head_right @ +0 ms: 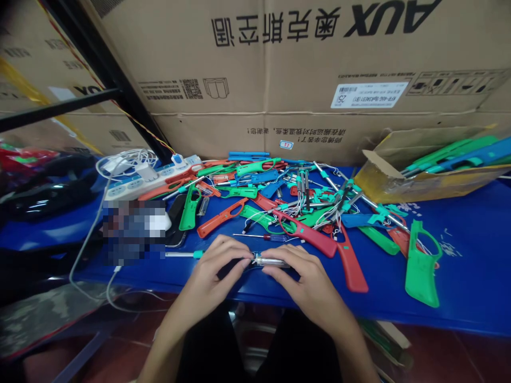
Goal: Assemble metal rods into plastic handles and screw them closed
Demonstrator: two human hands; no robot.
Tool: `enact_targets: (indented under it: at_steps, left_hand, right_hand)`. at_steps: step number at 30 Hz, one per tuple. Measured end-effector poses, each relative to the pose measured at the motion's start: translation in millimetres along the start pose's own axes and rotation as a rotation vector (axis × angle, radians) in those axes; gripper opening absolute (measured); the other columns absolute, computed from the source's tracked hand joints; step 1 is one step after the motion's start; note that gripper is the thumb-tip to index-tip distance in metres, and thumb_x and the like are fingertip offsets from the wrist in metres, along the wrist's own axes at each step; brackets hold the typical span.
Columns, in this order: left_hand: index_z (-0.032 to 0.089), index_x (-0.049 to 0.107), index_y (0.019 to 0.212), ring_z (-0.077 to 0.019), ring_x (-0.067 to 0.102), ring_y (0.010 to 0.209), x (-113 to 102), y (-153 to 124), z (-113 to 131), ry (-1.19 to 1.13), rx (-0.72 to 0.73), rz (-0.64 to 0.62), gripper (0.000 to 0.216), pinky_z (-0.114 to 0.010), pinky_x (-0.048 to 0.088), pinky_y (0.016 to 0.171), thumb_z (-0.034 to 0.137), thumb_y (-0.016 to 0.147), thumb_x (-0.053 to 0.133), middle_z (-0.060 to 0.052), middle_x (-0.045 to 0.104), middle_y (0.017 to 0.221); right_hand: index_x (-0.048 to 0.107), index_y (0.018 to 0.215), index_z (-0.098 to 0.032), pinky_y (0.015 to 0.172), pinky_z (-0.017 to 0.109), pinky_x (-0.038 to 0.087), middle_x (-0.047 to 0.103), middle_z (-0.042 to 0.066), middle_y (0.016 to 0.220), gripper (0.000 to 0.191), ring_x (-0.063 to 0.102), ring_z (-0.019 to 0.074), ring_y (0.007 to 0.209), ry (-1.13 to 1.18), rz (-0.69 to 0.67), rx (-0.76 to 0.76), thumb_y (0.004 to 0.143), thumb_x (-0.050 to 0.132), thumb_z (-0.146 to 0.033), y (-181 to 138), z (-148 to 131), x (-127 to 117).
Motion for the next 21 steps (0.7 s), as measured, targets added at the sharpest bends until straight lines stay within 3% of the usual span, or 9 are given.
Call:
enact_targets:
  at_steps: [13,21]
  left_hand:
    - [0.022,0.071,0.107,-0.0186,0.059,0.101,-1.2,-1.9,1.4,-0.002,0.022,0.015,0.015,-0.035,0.046,0.092,0.015,0.101,0.059,-0.003,0.071,0.102]
    - [0.022,0.071,0.107,-0.0192,0.059,0.101,1.5,-1.4,0.8,0.006,0.021,0.009,0.015,-0.036,0.046,0.093,0.016,0.102,0.058,-0.004,0.071,0.103]
  right_hand:
    - [0.074,0.113,-0.032,0.096,0.033,0.054,0.077,-0.003,0.111,0.018,0.071,0.0183,0.105,-0.01,-0.012,-0.005,0.096,0.069,-0.036,-1.2,0.2,-0.6]
    - [0.075,0.112,-0.032,0.097,0.037,0.055,0.077,-0.001,0.112,0.019,0.071,0.0205,0.106,-0.004,-0.009,0.014,0.096,0.069,-0.038,-1.3,3.5,0.6]
Point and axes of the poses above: each hand's wrist, its own y-axis towards the middle knuckle, its own x-axis out of the palm, z = x × y, the point moved 7 cm from there along y, towards the middle knuckle
